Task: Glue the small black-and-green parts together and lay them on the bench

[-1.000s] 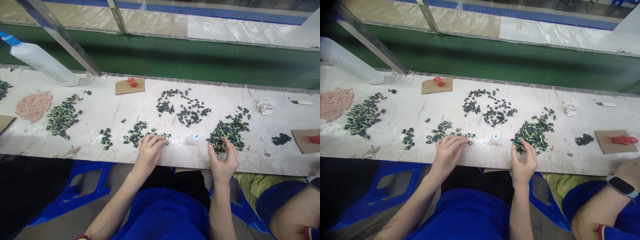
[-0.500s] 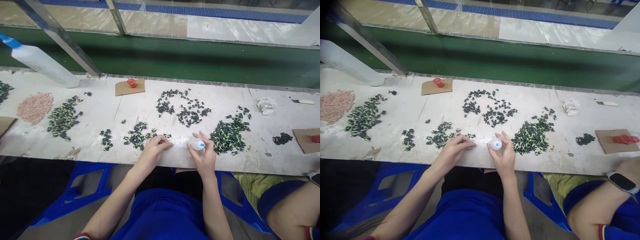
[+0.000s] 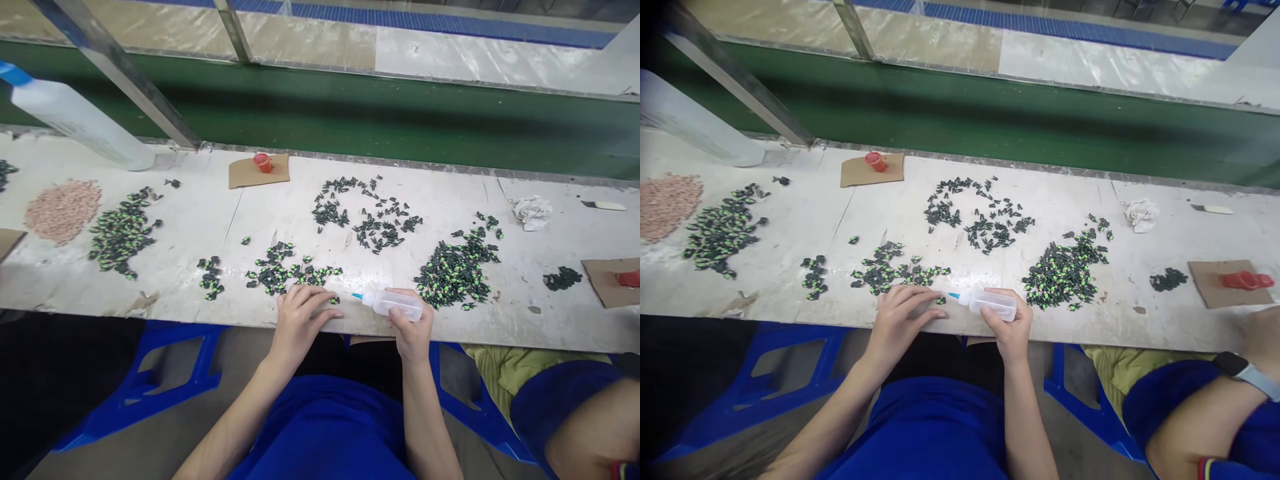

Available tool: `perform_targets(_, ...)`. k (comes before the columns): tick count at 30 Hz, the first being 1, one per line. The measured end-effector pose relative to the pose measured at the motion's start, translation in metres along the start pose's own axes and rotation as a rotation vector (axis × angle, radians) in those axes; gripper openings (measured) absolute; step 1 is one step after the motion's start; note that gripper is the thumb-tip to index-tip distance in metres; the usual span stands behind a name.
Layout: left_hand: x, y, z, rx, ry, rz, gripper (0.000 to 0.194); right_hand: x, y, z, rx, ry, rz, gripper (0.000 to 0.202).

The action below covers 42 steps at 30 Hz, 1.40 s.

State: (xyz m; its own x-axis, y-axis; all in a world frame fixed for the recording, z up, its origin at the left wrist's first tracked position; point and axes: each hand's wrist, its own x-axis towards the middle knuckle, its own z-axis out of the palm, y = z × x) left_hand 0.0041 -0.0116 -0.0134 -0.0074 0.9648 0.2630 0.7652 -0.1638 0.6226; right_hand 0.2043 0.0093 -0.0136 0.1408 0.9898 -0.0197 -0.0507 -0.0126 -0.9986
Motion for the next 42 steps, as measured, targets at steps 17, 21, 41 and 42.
perform_targets(17, 0.003, -0.001, 0.000, -0.135, -0.054, -0.120, 0.021, 0.005, -0.015, 0.028, -0.215, 0.043, 0.064, 0.019)
perform_targets(21, 0.003, -0.001, -0.001, -0.119, -0.069, -0.121, 0.021, 0.005, -0.015, 0.027, -0.211, 0.019, 0.073, 0.018)
perform_targets(41, 0.004, -0.001, 0.000, -0.028, -0.028, -0.046, 0.014, 0.004, -0.014, 0.025, -0.223, 0.051, 0.102, 0.022)
perform_targets(42, 0.004, -0.001, 0.000, -0.017, -0.024, -0.037, 0.013, 0.004, -0.014, 0.025, -0.220, 0.044, 0.103, 0.022)
